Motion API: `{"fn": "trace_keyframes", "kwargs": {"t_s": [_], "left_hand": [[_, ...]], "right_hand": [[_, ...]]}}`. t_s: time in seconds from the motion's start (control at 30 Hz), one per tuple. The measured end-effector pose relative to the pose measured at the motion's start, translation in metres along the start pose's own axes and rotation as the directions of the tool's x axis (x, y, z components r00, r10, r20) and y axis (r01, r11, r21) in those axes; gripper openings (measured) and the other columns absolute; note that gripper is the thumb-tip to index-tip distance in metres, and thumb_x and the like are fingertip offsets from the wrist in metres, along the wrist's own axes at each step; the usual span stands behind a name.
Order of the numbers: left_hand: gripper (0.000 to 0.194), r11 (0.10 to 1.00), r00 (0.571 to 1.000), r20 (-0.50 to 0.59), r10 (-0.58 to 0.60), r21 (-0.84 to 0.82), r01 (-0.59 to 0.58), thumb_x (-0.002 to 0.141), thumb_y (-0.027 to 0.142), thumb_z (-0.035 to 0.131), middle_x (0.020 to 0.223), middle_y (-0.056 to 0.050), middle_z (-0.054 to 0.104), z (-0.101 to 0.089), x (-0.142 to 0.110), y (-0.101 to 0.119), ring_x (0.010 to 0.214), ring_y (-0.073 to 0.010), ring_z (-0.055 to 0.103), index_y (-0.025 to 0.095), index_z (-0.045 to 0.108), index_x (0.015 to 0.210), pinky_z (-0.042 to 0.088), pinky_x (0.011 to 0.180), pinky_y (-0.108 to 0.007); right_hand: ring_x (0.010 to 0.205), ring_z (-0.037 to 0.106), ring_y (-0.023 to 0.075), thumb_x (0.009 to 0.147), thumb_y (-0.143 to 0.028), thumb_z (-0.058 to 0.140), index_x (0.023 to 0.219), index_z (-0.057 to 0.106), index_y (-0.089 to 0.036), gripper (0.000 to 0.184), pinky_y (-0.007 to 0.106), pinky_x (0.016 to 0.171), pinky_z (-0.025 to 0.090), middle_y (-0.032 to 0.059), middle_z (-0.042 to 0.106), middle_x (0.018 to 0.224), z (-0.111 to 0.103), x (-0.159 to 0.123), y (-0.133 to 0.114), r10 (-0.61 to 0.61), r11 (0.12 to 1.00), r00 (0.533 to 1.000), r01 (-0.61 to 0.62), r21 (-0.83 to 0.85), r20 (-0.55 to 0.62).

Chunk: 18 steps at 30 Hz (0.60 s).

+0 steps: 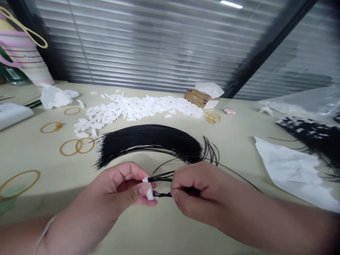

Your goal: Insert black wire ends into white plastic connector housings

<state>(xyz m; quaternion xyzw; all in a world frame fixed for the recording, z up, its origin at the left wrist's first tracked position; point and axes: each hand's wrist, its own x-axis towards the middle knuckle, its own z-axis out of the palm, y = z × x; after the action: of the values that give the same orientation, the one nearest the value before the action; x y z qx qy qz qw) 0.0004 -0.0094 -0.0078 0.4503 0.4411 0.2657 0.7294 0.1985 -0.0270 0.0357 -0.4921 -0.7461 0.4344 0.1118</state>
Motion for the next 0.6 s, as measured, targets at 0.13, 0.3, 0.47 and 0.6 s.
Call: {"fn": "trace_keyframes", "kwargs": {"t_s": [0.13,0.3,0.47,0.6], "left_hand": [[0.024,1.0,1.0,-0.001,-0.01,0.006,0.01,0.065,0.041,0.071,0.066,0.005,0.062,-0.0002,-0.0015,-0.0006,0.068,-0.0106,0.057,0.021,0.061,0.073,0.044,0.07,-0.021],[0.027,1.0,1.0,-0.027,-0.011,0.027,0.012,0.062,0.044,0.072,0.064,0.005,0.06,-0.0009,-0.0016,-0.0014,0.065,-0.0102,0.055,0.021,0.061,0.07,0.044,0.065,-0.02],[0.021,1.0,1.0,-0.01,-0.003,0.017,0.003,0.066,0.038,0.07,0.065,0.004,0.062,-0.0012,-0.0019,-0.0007,0.065,-0.0107,0.056,0.021,0.061,0.074,0.043,0.064,-0.02],[0.015,1.0,1.0,0.013,-0.002,0.018,0.002,0.072,0.034,0.066,0.067,0.004,0.062,0.0004,-0.0011,0.0025,0.069,-0.0106,0.056,0.021,0.06,0.076,0.041,0.068,-0.021]], "right_hand": [[0.05,0.032,0.0032,0.07,-0.009,0.044,0.054,0.038,-0.017,0.018,0.014,0.042,0.024,-0.0073,0.034,0.052,0.001,0.0013,-0.0029,-0.043,0.998,0.998,0.041,-0.047,-0.054],[0.048,0.032,0.0025,0.068,-0.006,0.045,0.054,0.038,-0.016,0.019,0.013,0.042,0.024,-0.0074,0.035,0.051,0.002,0.001,-0.0047,-0.072,0.994,0.994,0.065,-0.082,-0.085],[0.048,0.032,0.0028,0.067,-0.006,0.045,0.053,0.036,-0.016,0.019,0.013,0.042,0.024,-0.007,0.035,0.05,0.004,0.0001,-0.0046,-0.087,0.989,0.991,0.074,-0.127,-0.098],[0.048,0.033,0.003,0.068,-0.007,0.046,0.054,0.039,-0.016,0.018,0.014,0.044,0.025,-0.0068,0.038,0.052,0.0068,0.0017,-0.0044,-0.103,0.984,0.989,0.086,-0.157,-0.103]]}}
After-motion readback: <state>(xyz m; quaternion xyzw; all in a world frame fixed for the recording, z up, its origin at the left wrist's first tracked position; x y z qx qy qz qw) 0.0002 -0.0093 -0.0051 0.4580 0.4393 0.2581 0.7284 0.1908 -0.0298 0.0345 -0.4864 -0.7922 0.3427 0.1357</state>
